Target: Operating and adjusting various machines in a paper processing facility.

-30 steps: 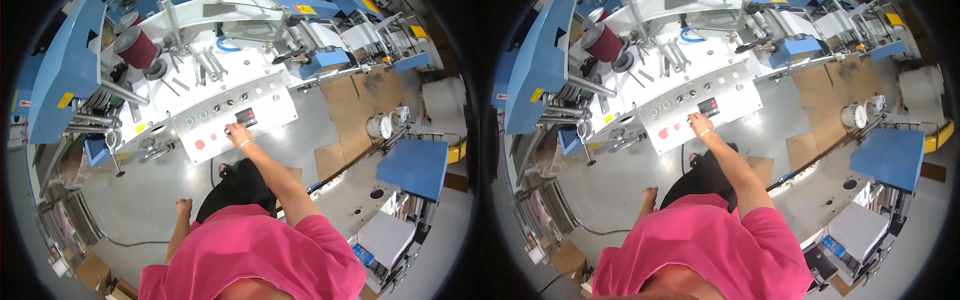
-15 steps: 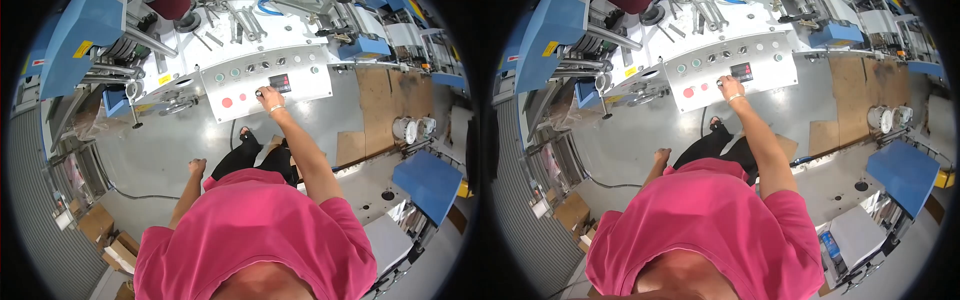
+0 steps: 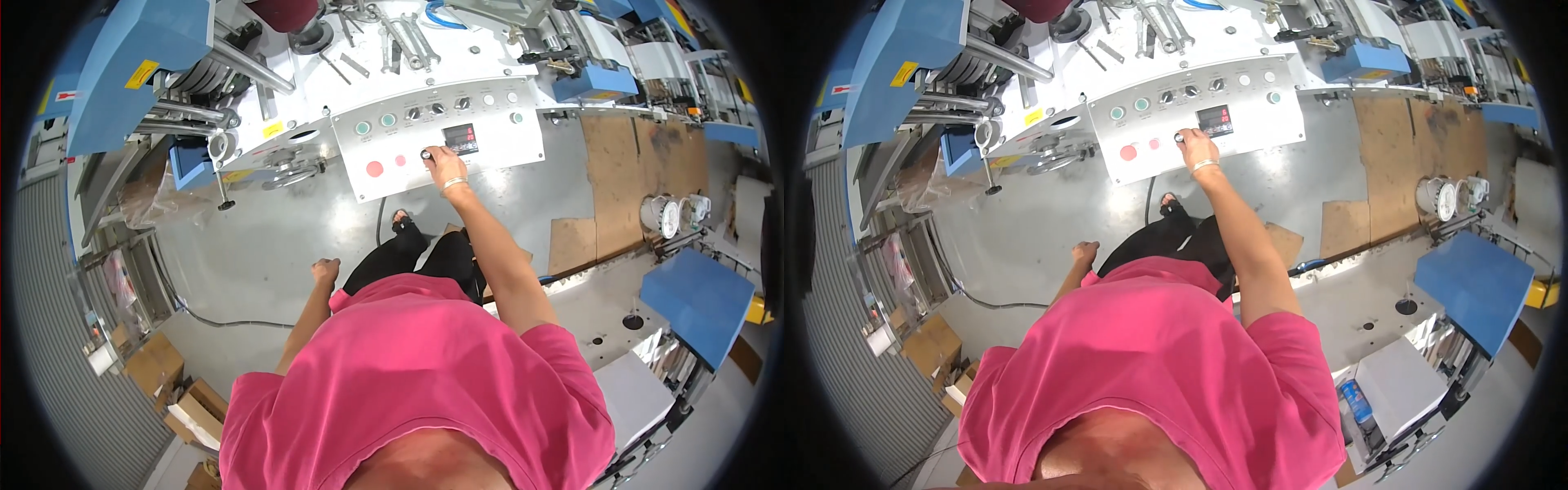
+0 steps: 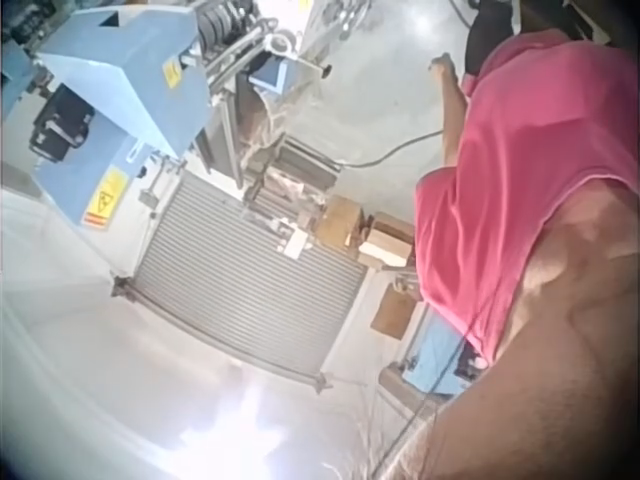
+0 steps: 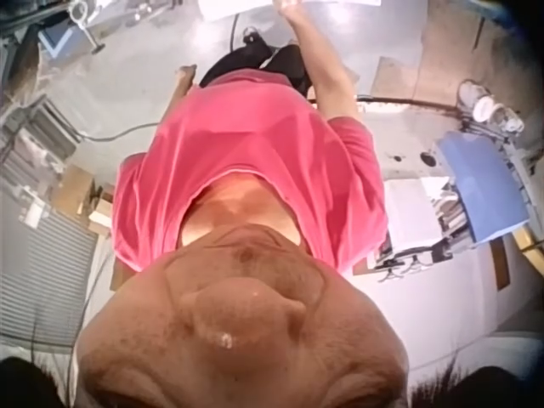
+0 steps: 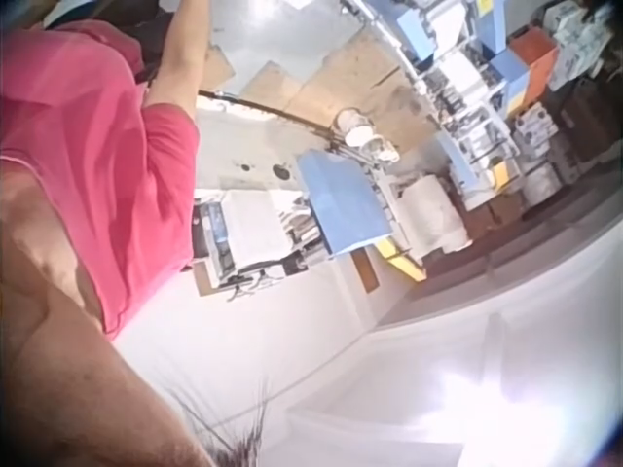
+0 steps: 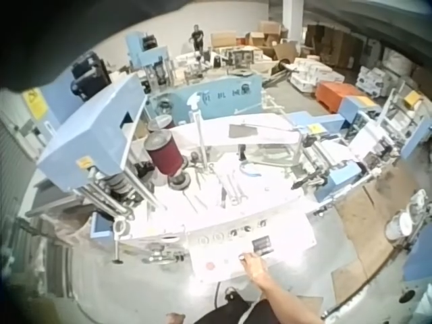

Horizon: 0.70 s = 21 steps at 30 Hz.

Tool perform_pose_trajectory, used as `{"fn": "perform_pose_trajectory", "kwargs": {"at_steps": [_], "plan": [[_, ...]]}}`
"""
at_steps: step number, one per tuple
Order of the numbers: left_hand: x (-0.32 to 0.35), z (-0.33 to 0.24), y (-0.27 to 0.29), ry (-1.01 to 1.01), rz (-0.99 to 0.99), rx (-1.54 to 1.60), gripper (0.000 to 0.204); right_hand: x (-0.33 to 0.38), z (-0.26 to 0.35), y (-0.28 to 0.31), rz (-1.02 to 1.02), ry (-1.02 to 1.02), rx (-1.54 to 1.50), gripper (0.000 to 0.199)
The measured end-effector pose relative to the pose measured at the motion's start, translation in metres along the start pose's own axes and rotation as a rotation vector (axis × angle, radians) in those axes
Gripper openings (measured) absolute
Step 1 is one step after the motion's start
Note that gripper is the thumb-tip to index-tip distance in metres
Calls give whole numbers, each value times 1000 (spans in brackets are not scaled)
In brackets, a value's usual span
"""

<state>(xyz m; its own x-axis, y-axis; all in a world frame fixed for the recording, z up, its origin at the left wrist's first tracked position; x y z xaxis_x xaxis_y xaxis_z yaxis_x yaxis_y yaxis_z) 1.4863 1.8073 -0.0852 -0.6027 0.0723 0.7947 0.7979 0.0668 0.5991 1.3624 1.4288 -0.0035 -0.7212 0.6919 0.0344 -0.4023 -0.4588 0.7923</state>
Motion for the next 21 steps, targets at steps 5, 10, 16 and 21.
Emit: {"fn": "perform_pose_trajectory", "kwargs": {"at_steps": [5, 10, 16, 21], "plan": [[0, -17, 4, -80, 8, -104, 41, -1, -4, 10, -12, -93, 8, 19], [-69, 45, -27, -307, 20, -208, 41, 2, -18, -9, 93, -21, 53, 21], [-20, 12, 4, -23, -58, -210, 43, 5, -11, -15, 24, -67, -61, 25], [1, -16, 11, 101, 20, -33, 41, 1, -8, -3, 122, -89, -48, 30]]}}
Point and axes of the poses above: each hand's wrist, its own x-axis away from the middle knuckle, its own y-axis out of the back of the hand, z = x × y, the point moved 2 cm from there along -x, towards the middle knuckle, and after that the axes turned 4 degrees about z, right-handed, at the moved point
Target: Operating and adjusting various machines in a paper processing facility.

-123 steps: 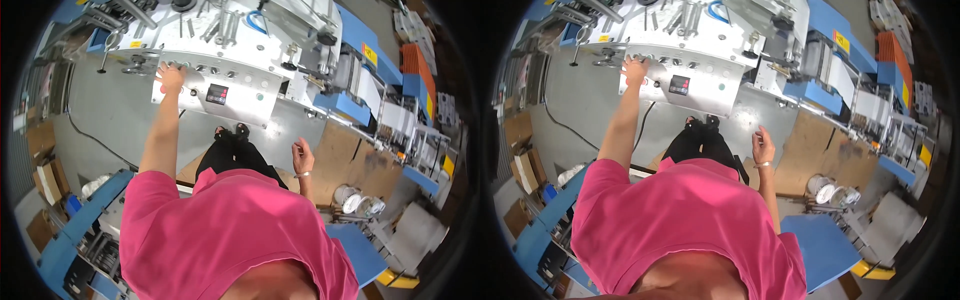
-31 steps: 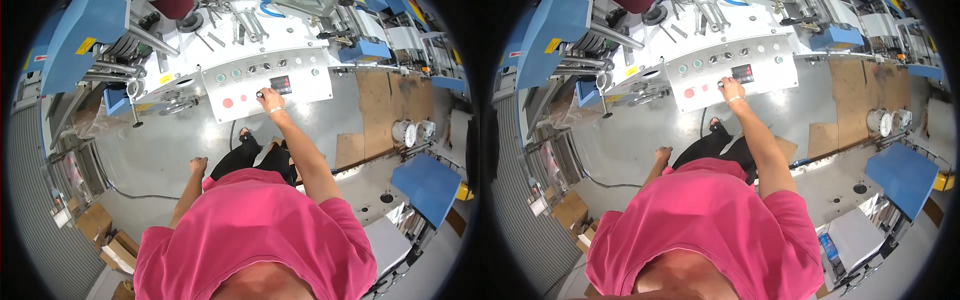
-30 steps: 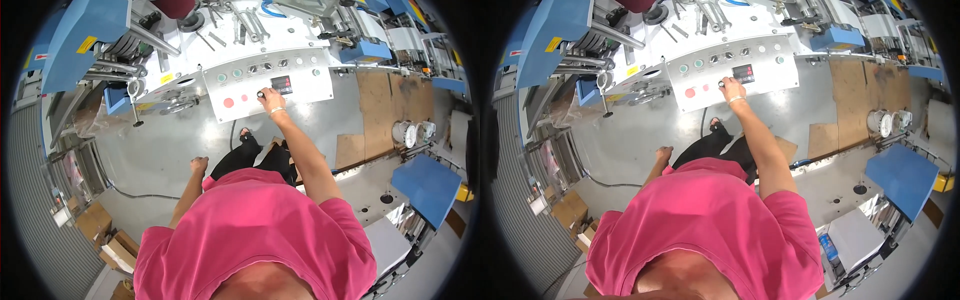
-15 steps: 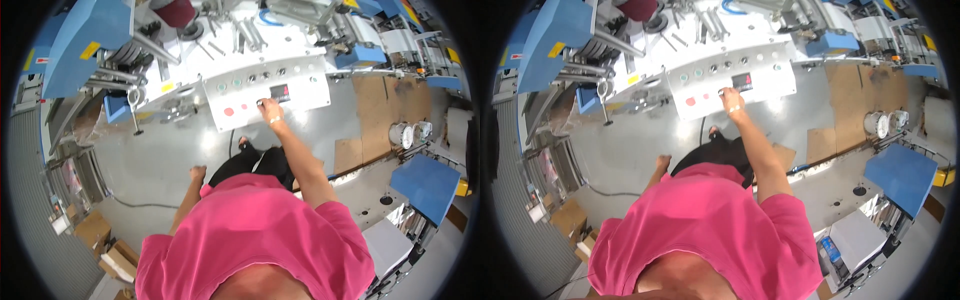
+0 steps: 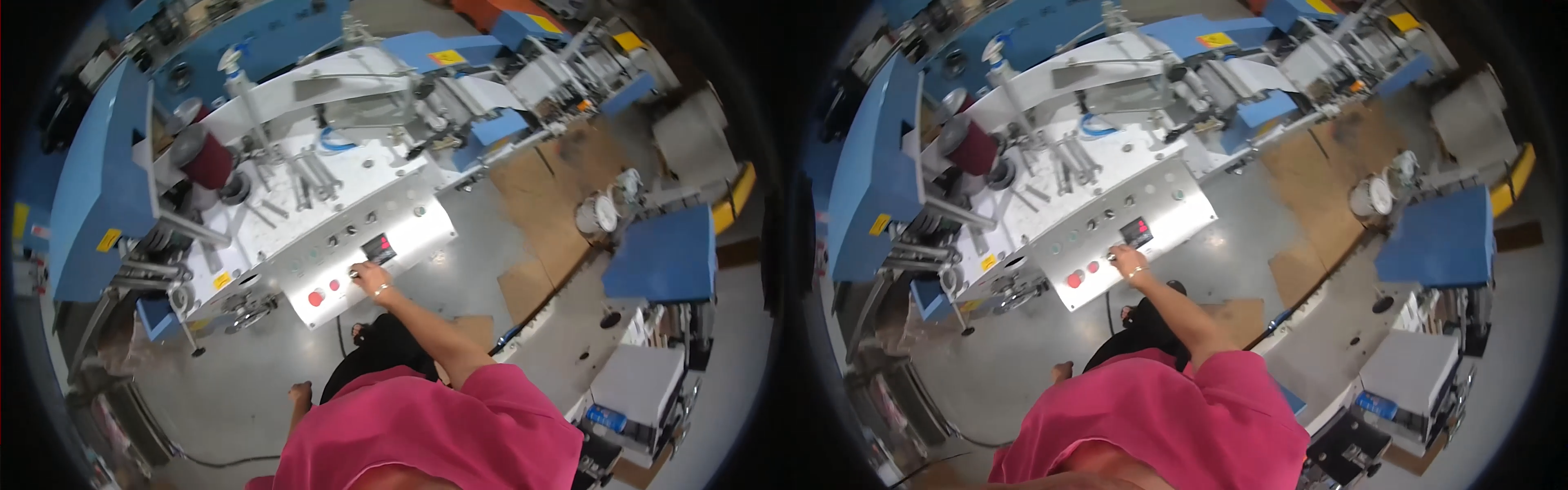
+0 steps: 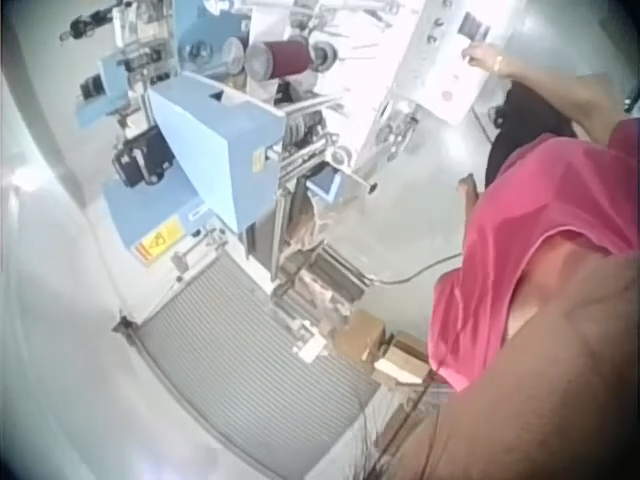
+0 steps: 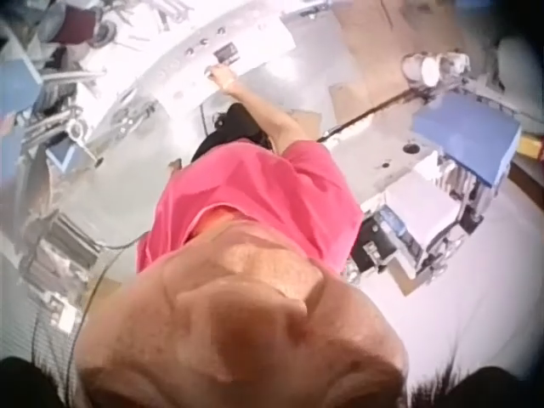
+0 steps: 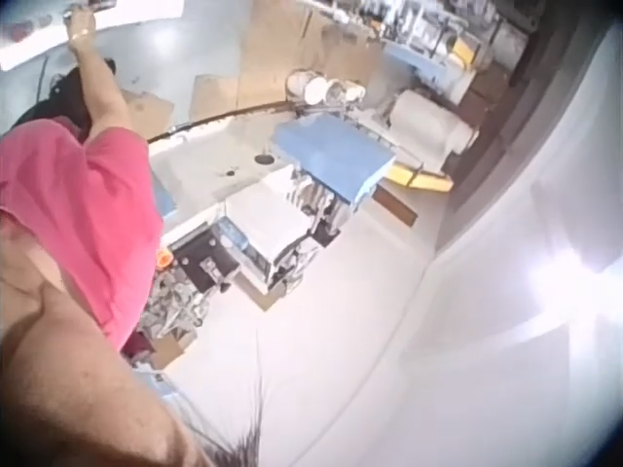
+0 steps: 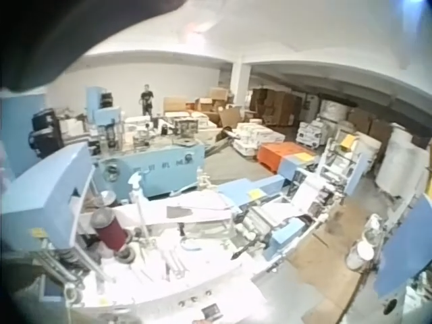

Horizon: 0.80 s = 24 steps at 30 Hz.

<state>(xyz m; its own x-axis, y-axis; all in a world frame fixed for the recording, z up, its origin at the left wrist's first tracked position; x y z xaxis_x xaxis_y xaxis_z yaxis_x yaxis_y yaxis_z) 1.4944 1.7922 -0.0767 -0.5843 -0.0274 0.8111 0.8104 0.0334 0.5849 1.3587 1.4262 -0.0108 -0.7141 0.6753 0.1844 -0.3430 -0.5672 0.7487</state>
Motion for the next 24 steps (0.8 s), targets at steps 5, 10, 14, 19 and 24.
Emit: {"fn": "perform_pose_trajectory", "kwargs": {"at_steps": [5, 10, 14, 19, 24], "plan": [[14, -11, -4, -51, -111, 83, 39, -3, 34, 52, -152, 35, 29, 29], [37, -26, -5, 19, -123, 239, 38, -75, 38, 136, -515, 291, 29, 21], [36, -23, -27, 88, -118, 265, 40, -148, 42, 193, -572, 289, 156, 24], [55, -38, -42, 147, -102, 415, 45, -203, 42, 222, -564, 358, 215, 26], [73, -42, -49, 199, -146, 481, 45, -242, 63, 265, -696, 489, 296, 22]]}}
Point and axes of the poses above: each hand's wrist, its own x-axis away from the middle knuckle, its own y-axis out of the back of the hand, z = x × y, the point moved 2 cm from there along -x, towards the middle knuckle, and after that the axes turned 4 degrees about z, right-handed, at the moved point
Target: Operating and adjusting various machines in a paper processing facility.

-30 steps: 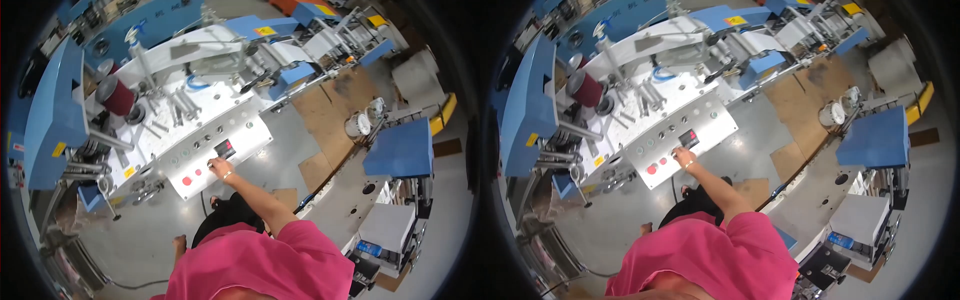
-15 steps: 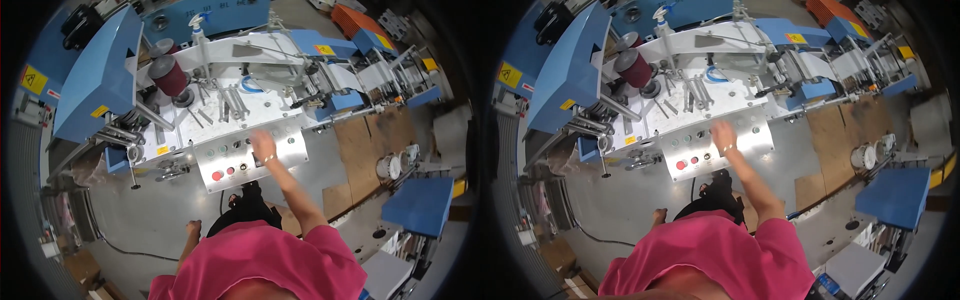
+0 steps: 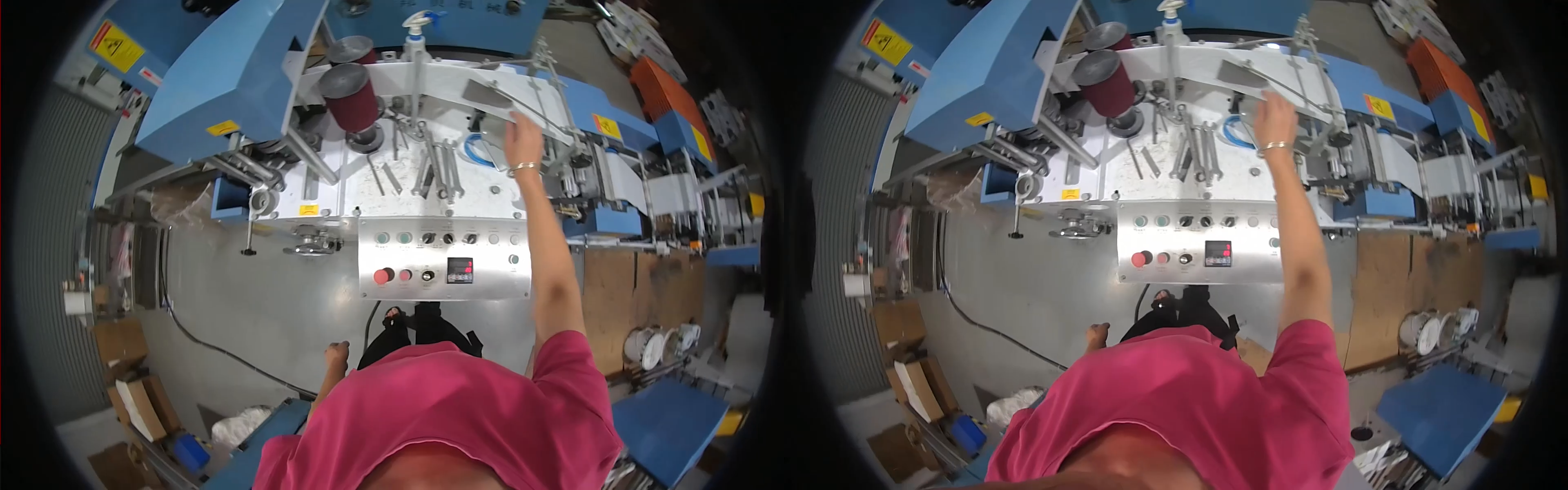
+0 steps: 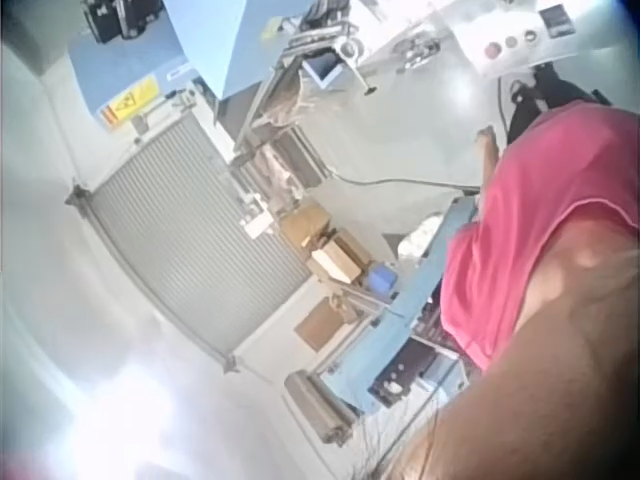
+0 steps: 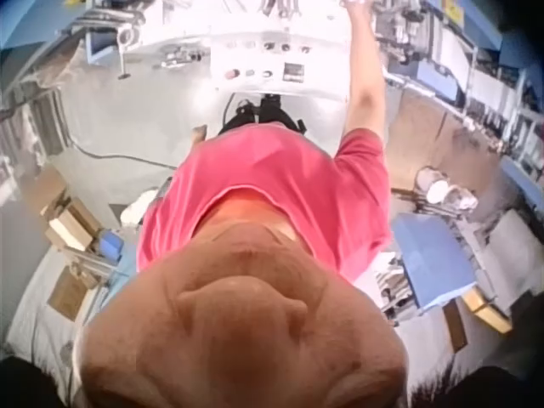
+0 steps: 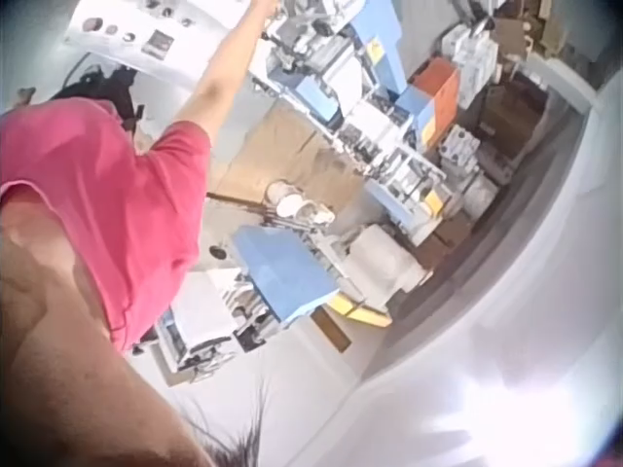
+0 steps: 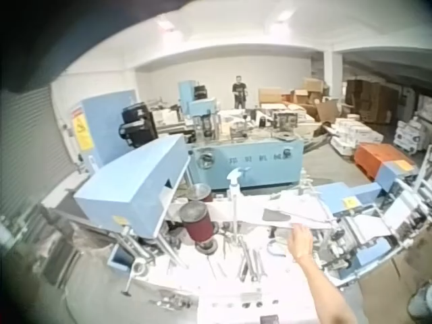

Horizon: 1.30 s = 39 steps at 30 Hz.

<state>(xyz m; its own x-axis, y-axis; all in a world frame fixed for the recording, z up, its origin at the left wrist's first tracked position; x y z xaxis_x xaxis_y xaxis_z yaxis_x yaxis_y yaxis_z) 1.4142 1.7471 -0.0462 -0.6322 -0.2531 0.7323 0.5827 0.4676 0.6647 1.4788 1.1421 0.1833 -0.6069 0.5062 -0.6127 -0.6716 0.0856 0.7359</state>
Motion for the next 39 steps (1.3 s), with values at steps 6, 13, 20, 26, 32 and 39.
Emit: {"fn": "perform_pose_trajectory", "kwargs": {"at_steps": [6, 13, 20, 26, 32, 39], "plan": [[9, -3, -7, -1, 4, 139, 45, -77, -31, -17, 184, -131, 151, 30], [35, -11, -4, 103, 0, 175, 43, -110, -59, -34, 822, -270, -35, 60], [18, 4, -13, 78, -35, 66, 43, -115, -96, -48, 605, -351, 11, 64], [21, -2, -15, 154, -4, 272, 41, -108, -90, -36, 784, -294, -79, 68], [-14, 23, -38, 72, -57, 278, 40, -99, -113, -60, 639, -259, -33, 67], [-13, 37, -47, 16, -142, 243, 40, -102, -94, -52, 605, -186, -5, 68]]}}
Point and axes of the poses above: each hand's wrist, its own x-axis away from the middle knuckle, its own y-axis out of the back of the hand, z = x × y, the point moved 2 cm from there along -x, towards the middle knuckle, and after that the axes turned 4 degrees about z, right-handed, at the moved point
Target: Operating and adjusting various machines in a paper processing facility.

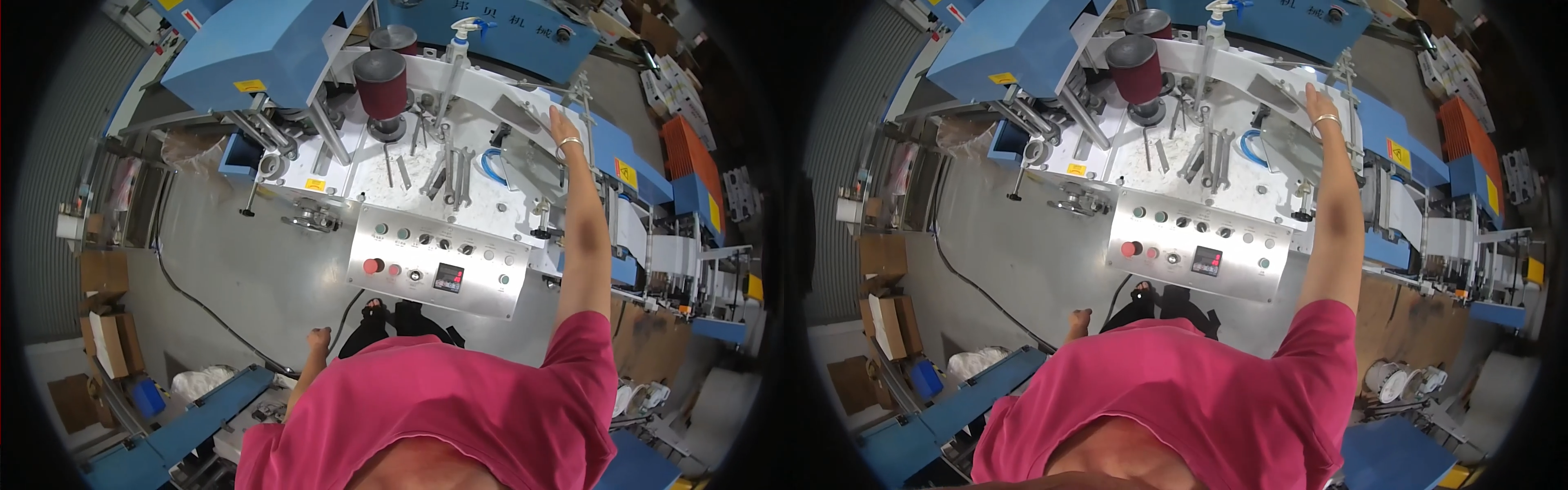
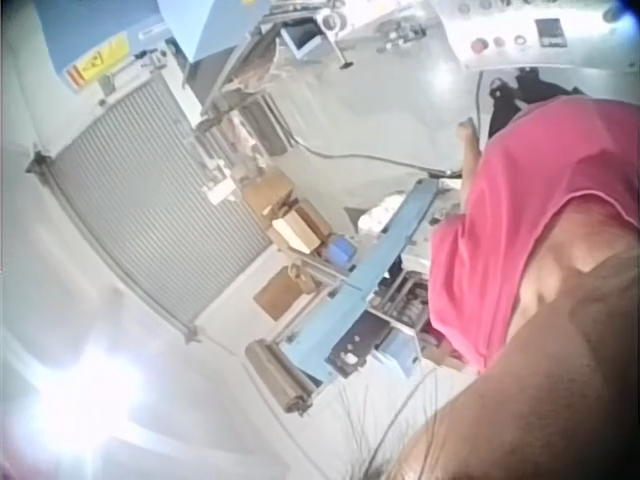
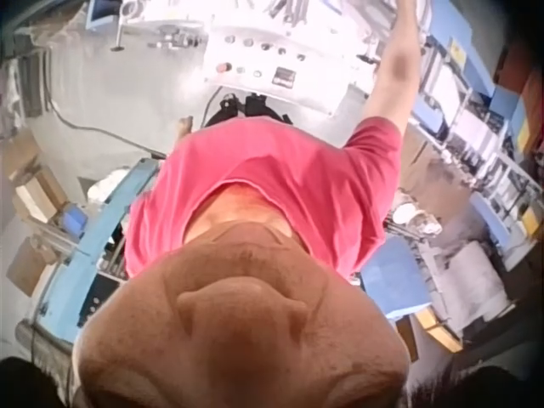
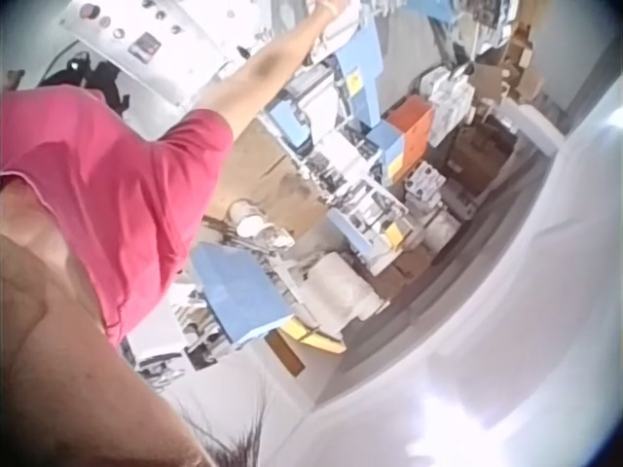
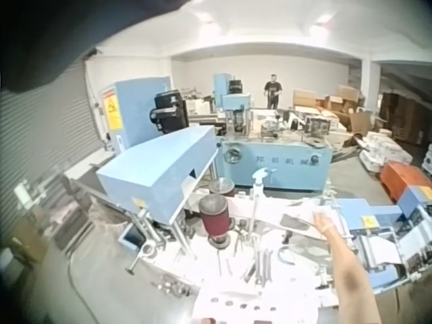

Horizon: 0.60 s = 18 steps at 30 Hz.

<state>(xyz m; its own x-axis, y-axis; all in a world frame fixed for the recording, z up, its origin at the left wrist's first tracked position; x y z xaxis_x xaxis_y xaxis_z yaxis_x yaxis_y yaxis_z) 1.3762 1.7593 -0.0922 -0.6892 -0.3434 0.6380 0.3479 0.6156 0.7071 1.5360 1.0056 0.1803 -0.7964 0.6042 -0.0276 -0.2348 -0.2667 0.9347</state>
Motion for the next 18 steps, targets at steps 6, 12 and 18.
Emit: {"fn": "perform_pose_trajectory", "kwargs": {"at_steps": [6, 12, 18], "plan": [[11, -7, 3, -6, -16, -39, 37, 2, 2, -1, 31, -45, 4, 69], [13, -11, 4, -19, 29, 18, 35, -10, 2, 8, 141, -42, -80, 69], [18, -20, 10, 30, 39, 64, 35, -24, -10, -7, 67, -47, 31, 71]]}}
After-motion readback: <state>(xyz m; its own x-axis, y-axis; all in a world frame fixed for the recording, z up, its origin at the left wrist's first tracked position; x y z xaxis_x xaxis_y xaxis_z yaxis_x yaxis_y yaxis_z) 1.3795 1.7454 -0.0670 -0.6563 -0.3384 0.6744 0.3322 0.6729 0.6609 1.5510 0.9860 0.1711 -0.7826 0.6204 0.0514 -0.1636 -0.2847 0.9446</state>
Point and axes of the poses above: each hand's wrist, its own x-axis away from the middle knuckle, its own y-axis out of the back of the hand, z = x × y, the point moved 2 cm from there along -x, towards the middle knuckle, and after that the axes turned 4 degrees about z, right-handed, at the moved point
